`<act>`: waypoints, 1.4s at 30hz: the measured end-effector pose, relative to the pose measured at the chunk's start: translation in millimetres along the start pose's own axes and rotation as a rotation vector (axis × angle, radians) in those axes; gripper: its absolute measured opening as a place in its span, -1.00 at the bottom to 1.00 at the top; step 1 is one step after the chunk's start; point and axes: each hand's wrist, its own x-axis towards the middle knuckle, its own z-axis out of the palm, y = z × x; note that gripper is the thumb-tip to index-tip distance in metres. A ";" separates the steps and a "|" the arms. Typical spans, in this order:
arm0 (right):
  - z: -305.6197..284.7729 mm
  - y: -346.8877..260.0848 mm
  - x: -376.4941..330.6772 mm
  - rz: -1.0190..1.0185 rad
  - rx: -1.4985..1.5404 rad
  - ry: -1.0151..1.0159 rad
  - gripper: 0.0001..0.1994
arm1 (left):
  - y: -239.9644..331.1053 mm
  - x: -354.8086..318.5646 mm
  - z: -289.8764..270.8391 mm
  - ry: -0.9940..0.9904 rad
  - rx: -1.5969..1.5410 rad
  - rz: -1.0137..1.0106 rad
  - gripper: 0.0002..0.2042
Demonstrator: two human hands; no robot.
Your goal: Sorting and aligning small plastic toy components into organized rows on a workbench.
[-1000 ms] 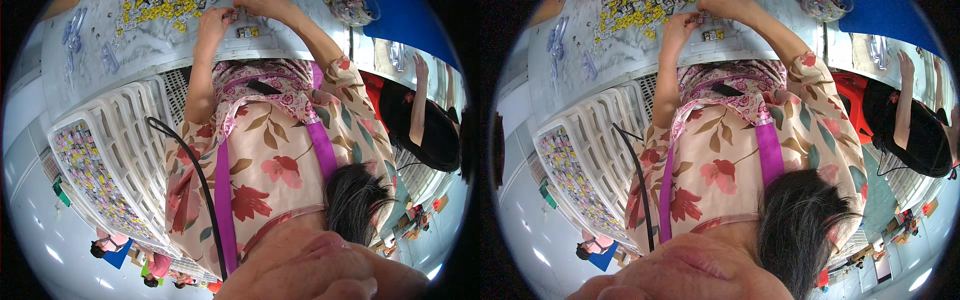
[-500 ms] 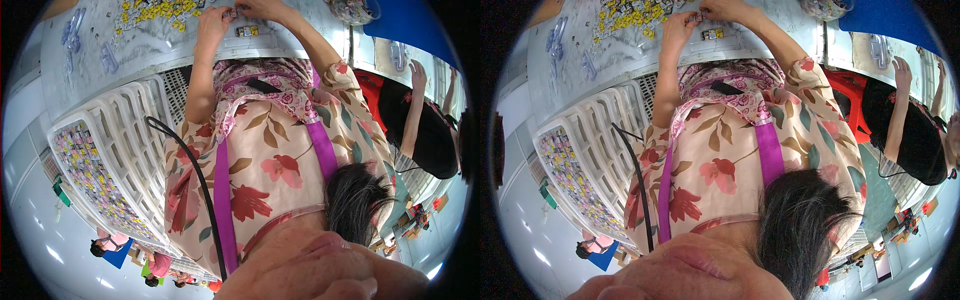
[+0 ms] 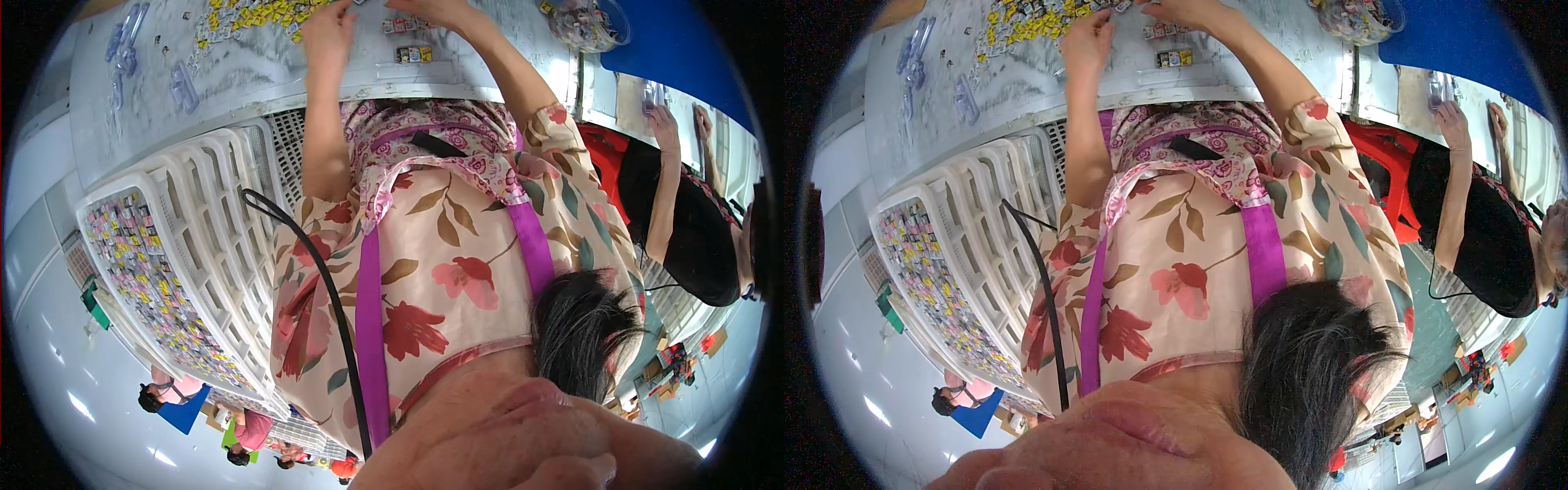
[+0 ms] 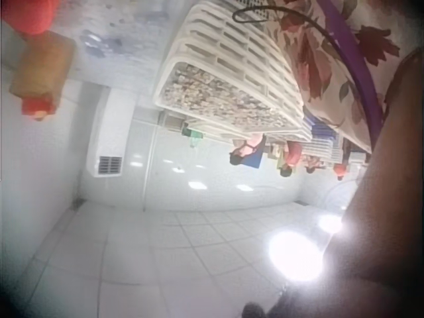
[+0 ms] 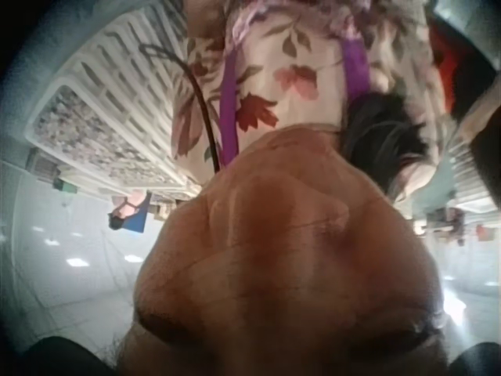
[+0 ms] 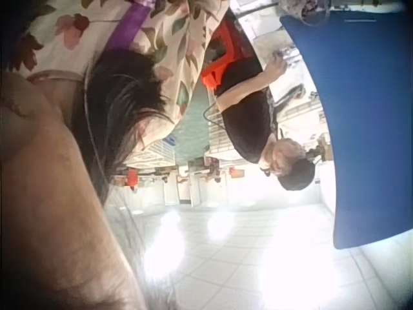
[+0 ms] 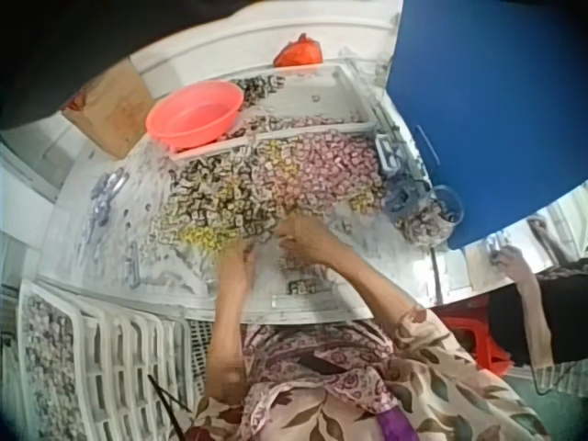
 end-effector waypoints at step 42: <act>-35.5 -0.1 -93.0 0.229 0.099 -0.030 -0.69 | 0.0 -16.9 -6.8 -0.229 0.175 0.146 -0.65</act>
